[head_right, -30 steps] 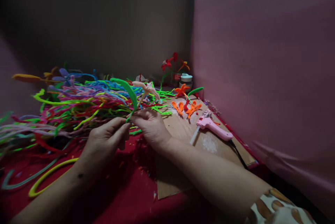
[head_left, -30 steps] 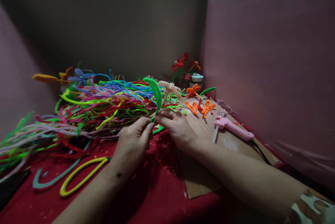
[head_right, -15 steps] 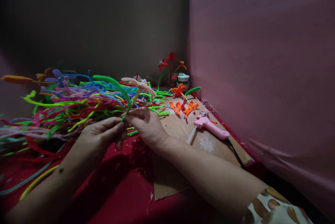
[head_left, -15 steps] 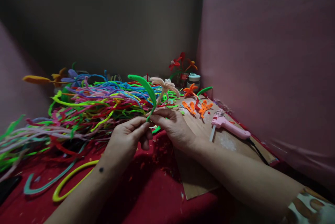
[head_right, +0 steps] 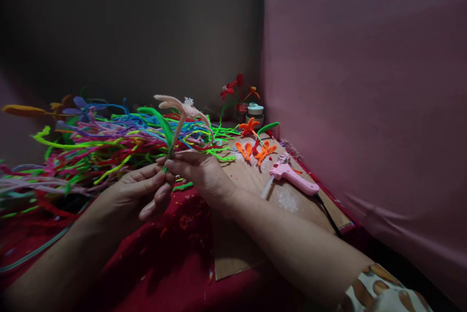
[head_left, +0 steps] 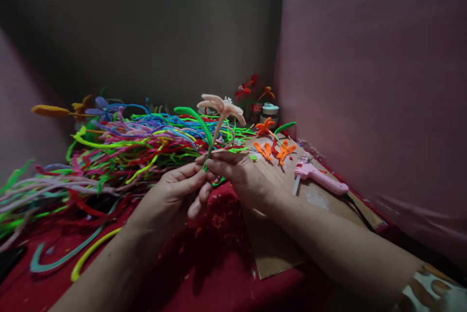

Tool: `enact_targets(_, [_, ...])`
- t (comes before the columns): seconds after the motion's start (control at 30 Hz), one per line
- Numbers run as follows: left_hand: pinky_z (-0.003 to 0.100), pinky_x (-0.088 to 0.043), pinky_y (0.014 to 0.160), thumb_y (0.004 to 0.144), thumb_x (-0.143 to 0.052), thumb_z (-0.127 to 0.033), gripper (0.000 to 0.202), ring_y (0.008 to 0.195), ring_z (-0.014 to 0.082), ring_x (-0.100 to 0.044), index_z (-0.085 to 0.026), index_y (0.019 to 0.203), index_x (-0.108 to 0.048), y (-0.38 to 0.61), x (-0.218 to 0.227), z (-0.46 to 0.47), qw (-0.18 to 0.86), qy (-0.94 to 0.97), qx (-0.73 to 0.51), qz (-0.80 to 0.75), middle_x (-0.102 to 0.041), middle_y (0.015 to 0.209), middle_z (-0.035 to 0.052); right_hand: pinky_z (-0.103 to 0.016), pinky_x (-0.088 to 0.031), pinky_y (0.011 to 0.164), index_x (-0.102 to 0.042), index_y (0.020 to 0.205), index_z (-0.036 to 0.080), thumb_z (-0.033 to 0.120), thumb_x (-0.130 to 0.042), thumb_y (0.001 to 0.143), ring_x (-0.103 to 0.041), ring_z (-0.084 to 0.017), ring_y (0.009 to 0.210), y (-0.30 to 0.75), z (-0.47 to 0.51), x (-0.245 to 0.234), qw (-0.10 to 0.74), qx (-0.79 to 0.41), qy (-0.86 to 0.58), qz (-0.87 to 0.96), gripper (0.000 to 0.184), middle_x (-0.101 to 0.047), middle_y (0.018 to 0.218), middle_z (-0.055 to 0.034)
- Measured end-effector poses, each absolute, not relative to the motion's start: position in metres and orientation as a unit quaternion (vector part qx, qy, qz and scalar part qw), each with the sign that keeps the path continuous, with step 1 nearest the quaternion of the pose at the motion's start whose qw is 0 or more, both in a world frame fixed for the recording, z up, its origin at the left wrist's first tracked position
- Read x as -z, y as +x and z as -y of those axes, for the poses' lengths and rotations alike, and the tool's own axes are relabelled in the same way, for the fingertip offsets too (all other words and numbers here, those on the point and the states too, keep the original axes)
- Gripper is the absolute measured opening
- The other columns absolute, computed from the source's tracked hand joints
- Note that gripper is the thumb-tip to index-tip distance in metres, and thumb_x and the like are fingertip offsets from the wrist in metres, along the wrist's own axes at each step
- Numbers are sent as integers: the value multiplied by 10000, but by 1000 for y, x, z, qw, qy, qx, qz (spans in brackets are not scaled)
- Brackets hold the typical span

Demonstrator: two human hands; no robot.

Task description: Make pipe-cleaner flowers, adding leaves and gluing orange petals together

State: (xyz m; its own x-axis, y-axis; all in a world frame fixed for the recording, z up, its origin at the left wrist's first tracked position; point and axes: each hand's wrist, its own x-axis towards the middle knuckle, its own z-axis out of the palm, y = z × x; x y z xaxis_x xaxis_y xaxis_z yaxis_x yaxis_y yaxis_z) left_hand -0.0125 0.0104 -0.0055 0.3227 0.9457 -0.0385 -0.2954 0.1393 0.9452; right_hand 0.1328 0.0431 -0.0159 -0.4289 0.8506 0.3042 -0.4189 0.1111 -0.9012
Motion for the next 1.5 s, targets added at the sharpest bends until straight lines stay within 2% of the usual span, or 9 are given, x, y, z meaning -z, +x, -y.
enact_targets(0.23, [154, -278, 346, 765, -635, -293, 144, 304, 39, -391, -165, 819, -594, -13, 1, -10, 622, 529, -432, -382, -563, 510, -34, -280, -442, 742, -721, 747, 234, 275, -735, 681, -568, -99, 675, 132, -44, 22, 522, -668, -161, 506, 78, -643, 685, 44])
enact_targets(0.33, [199, -377, 477, 821, -546, -324, 183, 428, 80, -477, -162, 742, -580, -9, 4, -7, 442, 640, -425, -463, -570, 570, -13, -292, -432, 788, -721, 713, 225, 281, -706, 694, -571, -111, 727, 132, -43, 21, 535, -635, -195, 521, 60, -646, 715, 36])
enact_targets(0.47, [239, -372, 591, 804, -547, -304, 127, 603, 146, -544, -189, 762, -580, -3, 15, -3, 59, 732, -406, -545, -606, 687, 20, -310, -437, 800, -722, 735, 217, 291, -673, 712, -580, -147, 794, 129, -42, 22, 550, -588, -231, 547, 91, -661, 768, 9])
enact_targets(0.57, [235, -354, 566, 838, -465, -273, 149, 584, 150, -553, -204, 750, -564, -3, 20, -2, -9, 751, -361, -553, -599, 655, 21, -330, -438, 835, -724, 735, 214, 300, -678, 705, -589, -159, 811, 127, -41, 25, 564, -582, -231, 538, 102, -672, 763, 0])
enact_targets(0.73, [227, -344, 555, 839, -444, -245, 195, 515, 123, -497, -209, 661, -515, -4, 18, -3, 26, 743, -381, -550, -550, 578, -11, -342, -428, 882, -737, 785, 237, 313, -655, 737, -599, -167, 846, 126, -42, 29, 567, -563, -212, 562, 121, -685, 806, 4])
enact_targets(0.87, [217, -377, 541, 842, -465, -280, 214, 507, 114, -490, -197, 660, -541, -2, 12, -2, 171, 693, -442, -543, -518, 542, -30, -347, -429, 880, -742, 812, 238, 295, -643, 752, -595, -177, 862, 128, -39, 22, 547, -559, -213, 586, 129, -687, 835, 3])
enact_targets(1.0, [208, -380, 467, 811, -523, -277, 189, 424, 88, -475, -172, 654, -540, -1, 3, -1, 336, 625, -487, -510, -509, 519, -47, -371, -445, 827, -731, 658, 260, 186, -650, 742, -590, -185, 786, 134, -29, 2, 535, -559, -246, 584, 139, -655, 689, 16])
enact_targets(1.13, [195, -365, 445, 806, -552, -276, 197, 398, 67, -472, -156, 650, -546, -2, 0, -2, 407, 601, -494, -479, -527, 517, -45, -367, -460, 777, -732, 632, 285, 135, -635, 749, -576, -186, 720, 139, -21, -12, 511, -564, -259, 595, 214, -580, 561, 17])
enact_targets(1.5, [144, -292, 377, 768, -645, -298, 195, 342, 14, -406, -137, 697, -562, -9, 4, -7, 599, 499, -492, -386, -512, 509, -56, -305, -461, 786, -735, 711, 267, 188, -657, 699, -583, -135, 757, 134, -37, 10, 545, -580, -225, 562, 111, -657, 708, 31])
